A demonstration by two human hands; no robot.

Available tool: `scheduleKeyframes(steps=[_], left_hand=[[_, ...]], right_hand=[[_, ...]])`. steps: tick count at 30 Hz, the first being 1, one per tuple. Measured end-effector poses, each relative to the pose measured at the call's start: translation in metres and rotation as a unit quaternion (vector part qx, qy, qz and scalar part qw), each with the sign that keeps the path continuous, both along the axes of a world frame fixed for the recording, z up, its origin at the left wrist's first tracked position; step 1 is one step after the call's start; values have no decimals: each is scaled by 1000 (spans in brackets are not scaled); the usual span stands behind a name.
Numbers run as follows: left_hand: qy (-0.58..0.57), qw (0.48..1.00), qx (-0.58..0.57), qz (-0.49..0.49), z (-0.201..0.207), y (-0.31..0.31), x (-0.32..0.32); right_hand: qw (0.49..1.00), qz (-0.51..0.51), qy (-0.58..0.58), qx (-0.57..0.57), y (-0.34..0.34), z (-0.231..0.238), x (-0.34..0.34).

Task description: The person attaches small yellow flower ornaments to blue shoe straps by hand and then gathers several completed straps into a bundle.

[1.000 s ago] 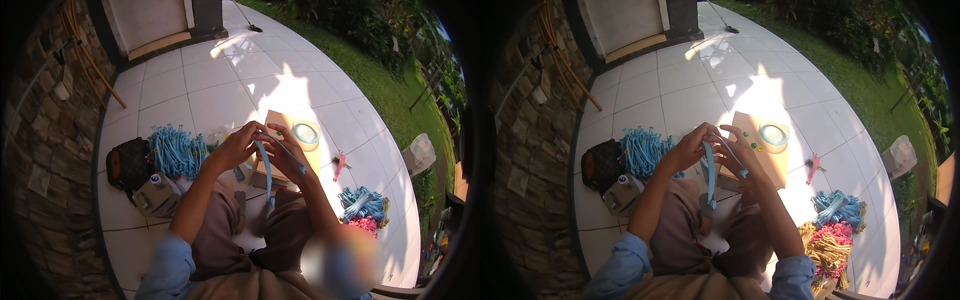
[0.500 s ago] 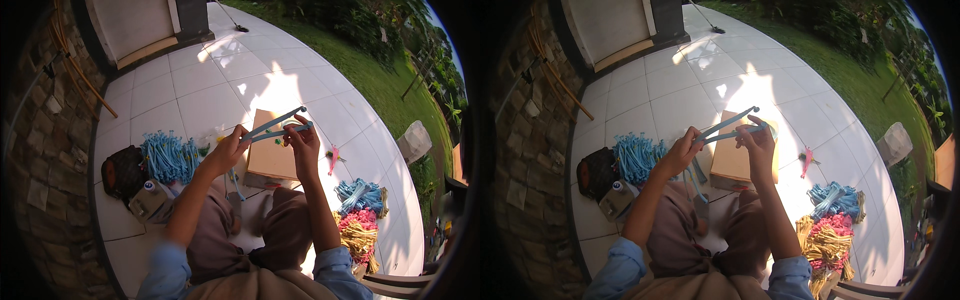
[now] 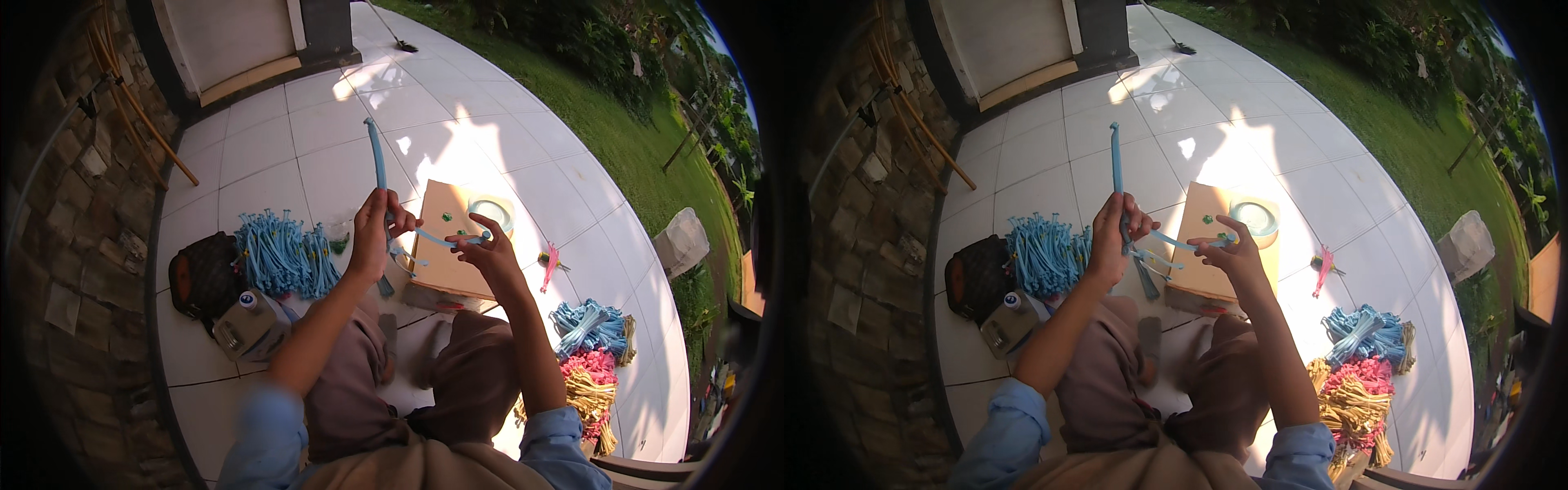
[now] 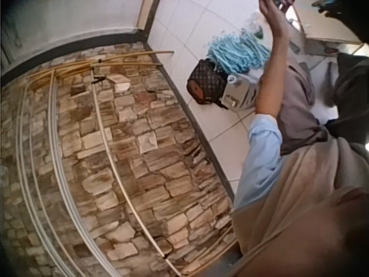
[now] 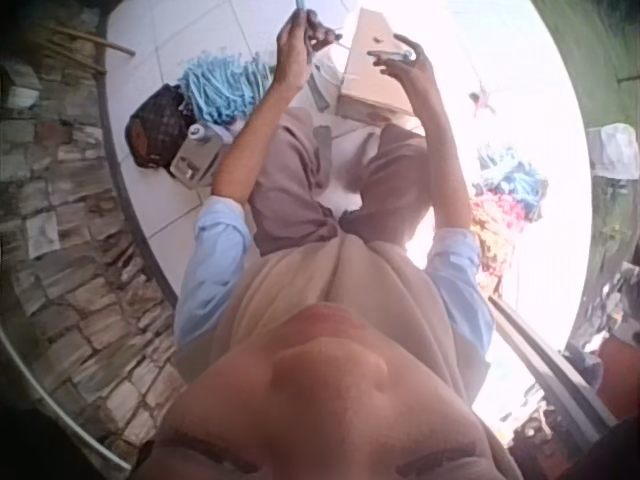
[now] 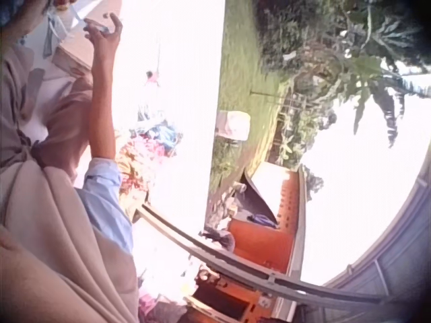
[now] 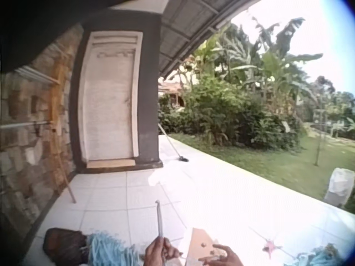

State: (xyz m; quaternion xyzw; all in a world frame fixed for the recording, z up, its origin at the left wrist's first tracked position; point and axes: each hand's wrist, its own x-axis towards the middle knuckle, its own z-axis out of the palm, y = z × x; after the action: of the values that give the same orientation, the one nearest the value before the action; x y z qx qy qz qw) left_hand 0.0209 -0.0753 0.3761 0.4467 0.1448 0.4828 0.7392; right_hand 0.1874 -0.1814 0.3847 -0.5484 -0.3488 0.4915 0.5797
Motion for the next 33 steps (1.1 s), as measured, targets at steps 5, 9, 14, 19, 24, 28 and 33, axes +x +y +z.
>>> scheduleKeyframes(steps=[5, 9, 14, 19, 24, 28, 33], left_hand=[[69, 997, 22, 17, -2, 3, -4], [212, 973, 72, 62, -15, 7, -7], [293, 947, 109, 66, -22, 6, 9], [321, 940, 105, 51, -23, 11, 12], [341, 934, 101, 33, -21, 20, 10], [343, 935, 92, 13, -25, 22, 14], [349, 933, 84, 21, -27, 25, 14]], right_hand=[[975, 198, -100, -28, -8, -14, 16], [940, 202, -268, -66, 6, -45, 25], [878, 125, -462, 7, 49, -108, 65], [781, 28, -620, 67, 75, -139, 76], [746, 34, -658, 98, 75, -147, 78], [739, -2, -667, 97, 74, -148, 77], [809, -24, -577, 105, 74, -127, 72]])
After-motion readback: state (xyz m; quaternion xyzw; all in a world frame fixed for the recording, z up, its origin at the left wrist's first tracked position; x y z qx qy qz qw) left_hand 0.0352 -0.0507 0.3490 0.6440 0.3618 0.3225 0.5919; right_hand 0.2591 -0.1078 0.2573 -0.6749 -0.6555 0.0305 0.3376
